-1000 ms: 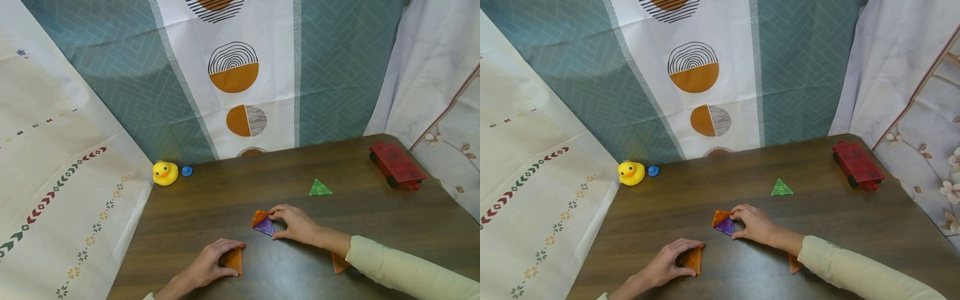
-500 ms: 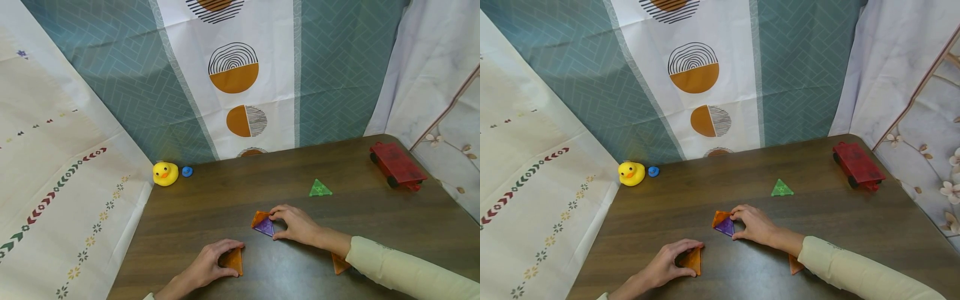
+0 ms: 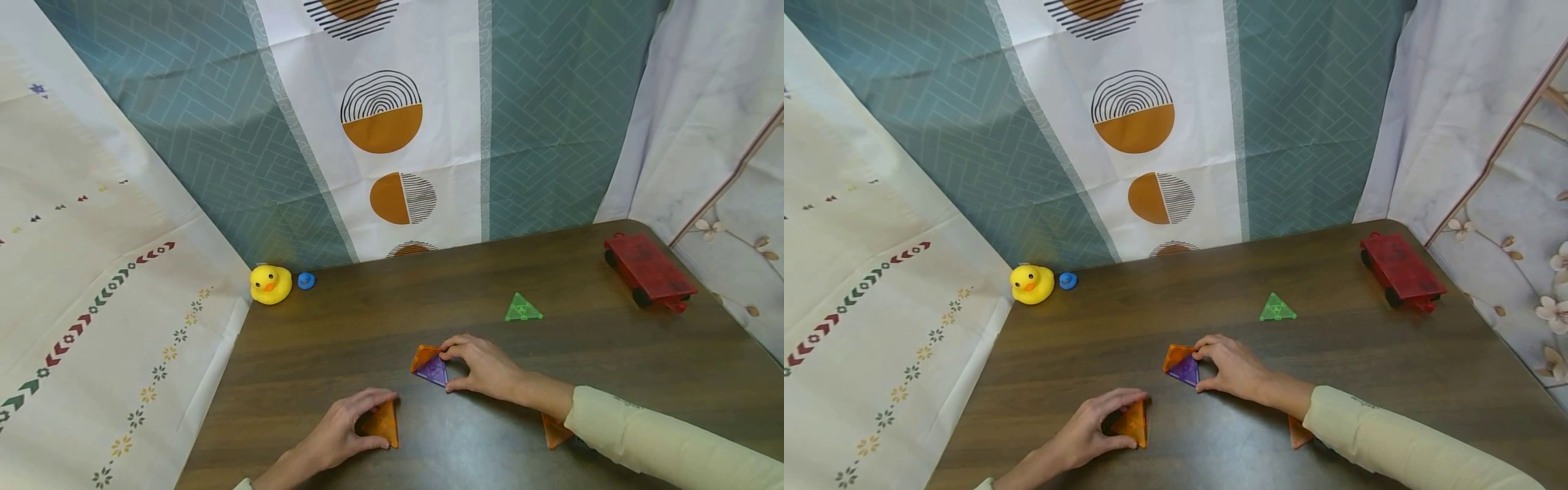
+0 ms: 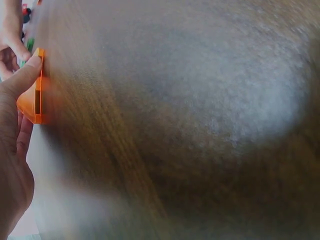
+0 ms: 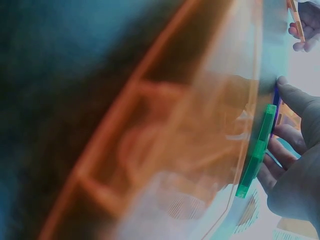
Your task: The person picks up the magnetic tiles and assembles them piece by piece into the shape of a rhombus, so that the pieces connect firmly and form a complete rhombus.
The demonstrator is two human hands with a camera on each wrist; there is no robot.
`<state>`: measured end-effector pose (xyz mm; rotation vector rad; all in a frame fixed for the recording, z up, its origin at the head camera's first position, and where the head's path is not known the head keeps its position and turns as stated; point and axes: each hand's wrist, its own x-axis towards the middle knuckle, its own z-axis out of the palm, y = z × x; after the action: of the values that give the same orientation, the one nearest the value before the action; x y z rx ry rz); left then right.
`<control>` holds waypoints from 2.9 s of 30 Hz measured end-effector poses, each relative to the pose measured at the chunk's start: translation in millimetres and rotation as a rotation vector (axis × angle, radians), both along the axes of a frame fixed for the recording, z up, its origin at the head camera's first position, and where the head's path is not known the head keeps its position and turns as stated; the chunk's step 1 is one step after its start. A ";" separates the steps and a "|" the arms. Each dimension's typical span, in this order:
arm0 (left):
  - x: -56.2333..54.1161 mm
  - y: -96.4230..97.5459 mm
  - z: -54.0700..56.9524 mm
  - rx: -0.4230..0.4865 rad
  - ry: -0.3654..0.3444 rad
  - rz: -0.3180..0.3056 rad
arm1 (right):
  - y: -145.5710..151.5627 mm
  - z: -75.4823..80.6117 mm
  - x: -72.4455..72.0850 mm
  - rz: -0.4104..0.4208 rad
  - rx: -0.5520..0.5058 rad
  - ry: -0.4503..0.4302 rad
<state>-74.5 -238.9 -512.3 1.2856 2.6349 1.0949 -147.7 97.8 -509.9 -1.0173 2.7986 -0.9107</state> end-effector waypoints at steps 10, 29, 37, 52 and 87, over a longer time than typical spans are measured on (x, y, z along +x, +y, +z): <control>0.9 -0.1 2.3 -0.001 0.017 0.013 | -0.3 0.8 0.2 -0.003 -0.001 -0.005; -5.5 -1.2 1.6 0.125 0.024 0.012 | 0.3 0.7 0.4 0.004 -0.017 0.007; -7.6 -1.4 4.6 0.175 -0.034 -0.011 | 0.4 1.6 0.3 0.011 -0.016 0.005; -11.2 1.4 15.2 0.183 -0.116 -0.039 | 0.6 1.4 0.1 0.011 -0.018 0.004; -48.7 50.3 44.3 0.127 0.136 0.004 | 1.3 0.2 -1.3 0.011 -0.016 0.022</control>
<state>-123.3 -188.6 -468.0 1.4271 2.7039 1.2367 -149.0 99.1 -509.6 -1.0498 2.8054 -0.9278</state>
